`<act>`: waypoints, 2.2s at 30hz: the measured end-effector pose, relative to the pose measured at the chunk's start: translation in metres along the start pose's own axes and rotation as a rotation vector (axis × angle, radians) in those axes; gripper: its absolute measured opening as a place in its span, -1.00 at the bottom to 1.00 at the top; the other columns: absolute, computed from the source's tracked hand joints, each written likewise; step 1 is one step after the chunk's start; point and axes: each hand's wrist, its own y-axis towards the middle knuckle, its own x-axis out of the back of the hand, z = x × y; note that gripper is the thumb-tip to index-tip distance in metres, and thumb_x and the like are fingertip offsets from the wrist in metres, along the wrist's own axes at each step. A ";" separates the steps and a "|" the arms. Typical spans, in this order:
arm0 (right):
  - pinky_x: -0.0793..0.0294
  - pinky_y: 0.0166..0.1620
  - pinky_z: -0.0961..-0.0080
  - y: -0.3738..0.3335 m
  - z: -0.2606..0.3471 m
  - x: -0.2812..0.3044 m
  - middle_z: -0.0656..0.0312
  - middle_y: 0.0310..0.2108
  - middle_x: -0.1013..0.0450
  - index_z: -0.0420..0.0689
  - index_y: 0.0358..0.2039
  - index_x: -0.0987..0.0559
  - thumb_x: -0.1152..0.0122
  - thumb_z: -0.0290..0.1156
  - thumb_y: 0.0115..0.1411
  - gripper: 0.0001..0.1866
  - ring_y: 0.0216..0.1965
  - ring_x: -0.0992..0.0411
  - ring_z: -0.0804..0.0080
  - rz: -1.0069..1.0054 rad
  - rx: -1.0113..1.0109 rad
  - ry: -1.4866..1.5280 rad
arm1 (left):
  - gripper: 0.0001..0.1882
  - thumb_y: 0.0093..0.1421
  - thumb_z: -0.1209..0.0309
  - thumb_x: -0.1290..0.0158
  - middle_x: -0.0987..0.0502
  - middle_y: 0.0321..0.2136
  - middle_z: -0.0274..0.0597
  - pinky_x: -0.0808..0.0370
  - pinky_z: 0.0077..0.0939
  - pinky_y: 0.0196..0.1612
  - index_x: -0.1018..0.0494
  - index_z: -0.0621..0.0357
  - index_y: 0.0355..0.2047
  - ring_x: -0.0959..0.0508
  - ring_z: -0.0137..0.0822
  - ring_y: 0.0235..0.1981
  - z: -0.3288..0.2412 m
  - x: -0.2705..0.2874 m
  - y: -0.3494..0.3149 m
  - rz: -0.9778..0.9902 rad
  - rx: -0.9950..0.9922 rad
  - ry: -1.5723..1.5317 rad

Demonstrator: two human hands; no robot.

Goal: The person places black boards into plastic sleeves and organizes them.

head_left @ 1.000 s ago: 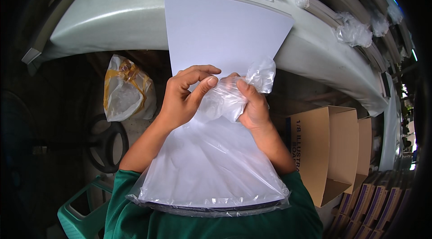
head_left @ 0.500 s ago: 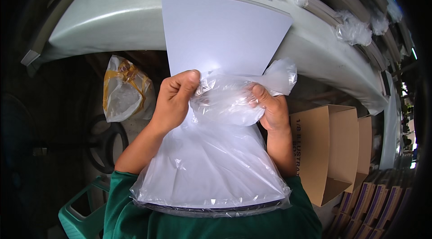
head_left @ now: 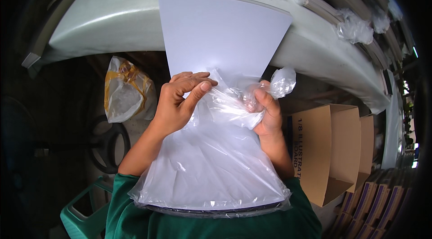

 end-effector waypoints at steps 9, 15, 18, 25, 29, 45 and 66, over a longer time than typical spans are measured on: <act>-0.29 -0.55 0.70 -0.014 0.010 0.018 0.32 -0.65 -0.28 -0.15 -0.50 -0.36 -0.18 -0.48 -0.03 -0.84 -0.61 -0.26 0.61 0.063 -0.059 -0.298 | -0.67 0.20 0.22 0.17 -0.48 -0.60 -0.22 -0.36 -0.44 -0.19 -0.38 0.17 -0.57 -0.51 -0.34 -0.44 0.002 0.022 0.012 0.022 0.169 -0.730; -0.36 -0.40 0.63 -0.017 0.029 0.018 0.20 -0.48 -0.43 -0.27 -0.41 -0.43 -0.13 -0.40 0.05 -0.81 -0.45 -0.37 0.52 0.453 -0.034 -1.050 | -0.66 0.16 0.11 0.15 -0.17 -0.74 -0.43 -0.16 -0.68 -0.68 -0.21 0.00 -0.66 -0.17 -0.55 -0.75 -0.014 0.000 0.005 -0.067 0.545 -0.827; -0.38 -0.36 0.63 -0.016 0.036 0.008 0.21 -0.54 -0.42 -0.26 -0.47 -0.43 0.02 -0.39 0.14 -0.82 -0.48 -0.40 0.48 0.303 0.196 -0.897 | -0.79 0.03 0.33 -0.09 -0.43 -0.60 -0.30 -0.30 -0.58 -0.46 -0.43 0.25 -0.47 -0.39 -0.42 -0.56 -0.008 -0.011 -0.015 0.719 0.293 -0.374; -0.28 -0.61 0.68 -0.030 0.058 0.045 0.29 -0.56 -0.38 -0.18 -0.24 -0.33 -0.10 -0.30 0.08 -0.70 -0.73 -0.22 0.61 -0.028 -0.176 -0.708 | -0.83 0.14 0.34 0.09 -0.46 -0.49 -0.15 -0.38 -0.25 -0.20 -0.39 0.16 -0.48 -0.48 -0.27 -0.37 0.013 0.036 0.003 0.488 0.068 -0.976; -0.36 -0.18 0.38 -0.033 0.055 0.054 0.18 -0.30 -0.33 -0.19 -0.20 -0.31 -0.23 -0.35 -0.06 -0.57 -0.24 -0.35 0.37 0.239 -0.246 -0.686 | -0.71 0.14 0.10 0.18 -0.28 -0.70 -0.41 -0.43 -0.56 -0.56 -0.31 0.05 -0.43 -0.38 -0.50 -0.67 0.025 0.047 0.005 -0.163 0.584 -1.116; -0.35 -0.58 0.64 -0.038 0.015 0.088 0.19 -0.39 -0.39 -0.20 -0.15 -0.35 0.00 -0.30 0.10 -0.67 -0.67 -0.30 0.59 0.303 0.028 -0.223 | -0.76 0.15 0.19 0.14 -0.27 -0.71 -0.50 -0.31 -0.71 -0.58 -0.34 0.10 -0.44 -0.30 -0.64 -0.67 0.064 0.026 -0.020 0.152 0.848 -1.095; -0.37 -0.36 0.42 0.059 0.093 0.005 0.17 -0.27 -0.35 -0.15 -0.33 -0.49 -0.02 -0.74 -0.24 -0.63 -0.46 -0.40 0.27 -0.613 1.265 -1.581 | -0.70 -0.12 0.73 0.06 -0.28 -0.55 -0.41 -0.28 -0.81 -0.46 -0.39 0.18 -0.34 -0.29 -0.60 -0.59 0.019 0.069 0.086 -0.188 0.099 -0.585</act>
